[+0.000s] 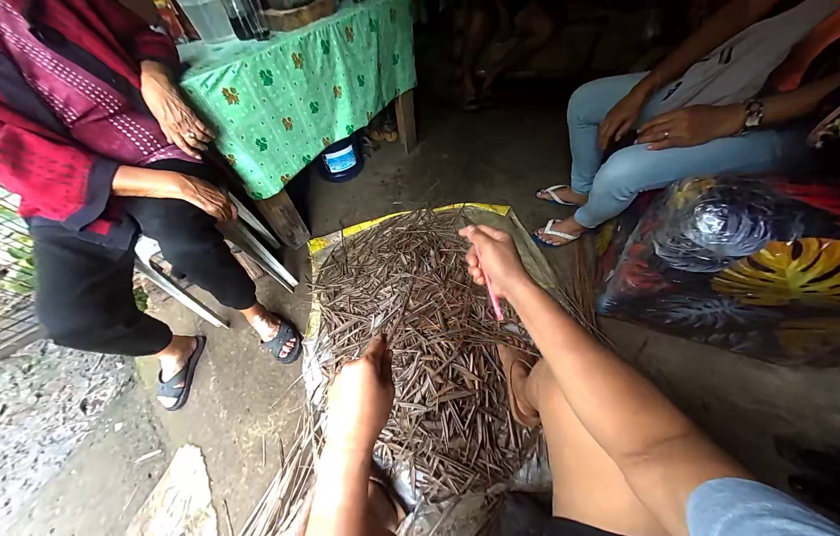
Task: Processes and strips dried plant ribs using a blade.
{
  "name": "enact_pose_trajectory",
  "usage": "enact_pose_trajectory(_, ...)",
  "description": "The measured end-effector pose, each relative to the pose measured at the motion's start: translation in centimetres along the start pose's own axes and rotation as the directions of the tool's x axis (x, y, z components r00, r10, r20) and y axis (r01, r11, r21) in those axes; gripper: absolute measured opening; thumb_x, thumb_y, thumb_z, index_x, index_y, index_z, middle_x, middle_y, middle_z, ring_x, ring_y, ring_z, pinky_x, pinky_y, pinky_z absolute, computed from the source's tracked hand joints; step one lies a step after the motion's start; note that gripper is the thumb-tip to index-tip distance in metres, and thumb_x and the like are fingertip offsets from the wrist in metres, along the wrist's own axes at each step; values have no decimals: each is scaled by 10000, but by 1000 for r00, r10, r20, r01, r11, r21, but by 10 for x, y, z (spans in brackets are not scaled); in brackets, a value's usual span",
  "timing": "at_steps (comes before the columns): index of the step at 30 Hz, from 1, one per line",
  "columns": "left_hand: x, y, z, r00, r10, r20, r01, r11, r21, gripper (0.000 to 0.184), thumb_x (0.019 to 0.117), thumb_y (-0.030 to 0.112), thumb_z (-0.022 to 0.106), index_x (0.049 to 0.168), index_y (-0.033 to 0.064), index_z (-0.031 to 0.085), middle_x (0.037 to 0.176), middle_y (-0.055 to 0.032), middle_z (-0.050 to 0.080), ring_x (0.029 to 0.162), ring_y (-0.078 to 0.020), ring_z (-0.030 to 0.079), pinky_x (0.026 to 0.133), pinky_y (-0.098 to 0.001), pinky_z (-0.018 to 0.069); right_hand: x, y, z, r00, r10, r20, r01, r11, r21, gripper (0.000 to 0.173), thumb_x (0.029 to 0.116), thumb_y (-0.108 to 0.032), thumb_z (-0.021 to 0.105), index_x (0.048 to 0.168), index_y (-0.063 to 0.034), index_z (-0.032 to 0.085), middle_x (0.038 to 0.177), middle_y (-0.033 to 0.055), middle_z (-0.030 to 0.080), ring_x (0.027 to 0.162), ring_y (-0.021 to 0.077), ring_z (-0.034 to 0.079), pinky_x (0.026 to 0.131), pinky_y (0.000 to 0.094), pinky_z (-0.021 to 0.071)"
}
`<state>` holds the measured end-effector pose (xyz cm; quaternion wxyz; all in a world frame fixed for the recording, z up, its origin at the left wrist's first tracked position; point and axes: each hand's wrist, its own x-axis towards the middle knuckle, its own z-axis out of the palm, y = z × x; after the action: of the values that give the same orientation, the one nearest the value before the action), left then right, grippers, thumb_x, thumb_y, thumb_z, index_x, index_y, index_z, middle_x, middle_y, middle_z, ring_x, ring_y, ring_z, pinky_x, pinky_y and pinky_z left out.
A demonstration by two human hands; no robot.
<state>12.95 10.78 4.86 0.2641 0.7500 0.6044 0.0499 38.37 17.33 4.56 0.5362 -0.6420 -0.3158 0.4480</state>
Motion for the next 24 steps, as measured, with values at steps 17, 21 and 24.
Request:
enact_pose_trajectory(17, 8, -4, 0, 997, 3, 80, 1, 998, -57, 402, 1120, 277, 393, 1382, 57, 605, 1039, -219, 713, 984, -397, 696, 900, -606, 516, -59, 26, 43, 767, -29, 641, 434, 758, -486, 341, 1094, -230, 460, 1069, 50, 651, 872, 151, 615, 787, 229, 588, 775, 427, 496)
enact_pose_trajectory(21, 6, -4, -1, 997, 6, 78, -4, 1000, -26, 380, 1121, 262, 391, 1310, 39, 633, 1020, -224, 709, 983, -407, 694, 885, -612, 514, -59, 29, 47, 788, -105, 606, 518, 644, -562, 350, 1103, -223, 442, 1105, 50, 660, 912, 211, 667, 880, 328, 662, 843, 508, 514)
enact_pose_trajectory(24, 0, -8, -5, 997, 2, 77, -1, 1000, -17, 370, 1114, 244, 401, 1317, 49, 642, 1006, -220, 709, 965, -396, 693, 872, -602, 518, -21, 16, 15, 943, -135, 305, 305, 720, -623, 387, 1115, -272, 433, 1106, 42, 659, 934, 243, 656, 858, 377, 661, 787, 575, 524)
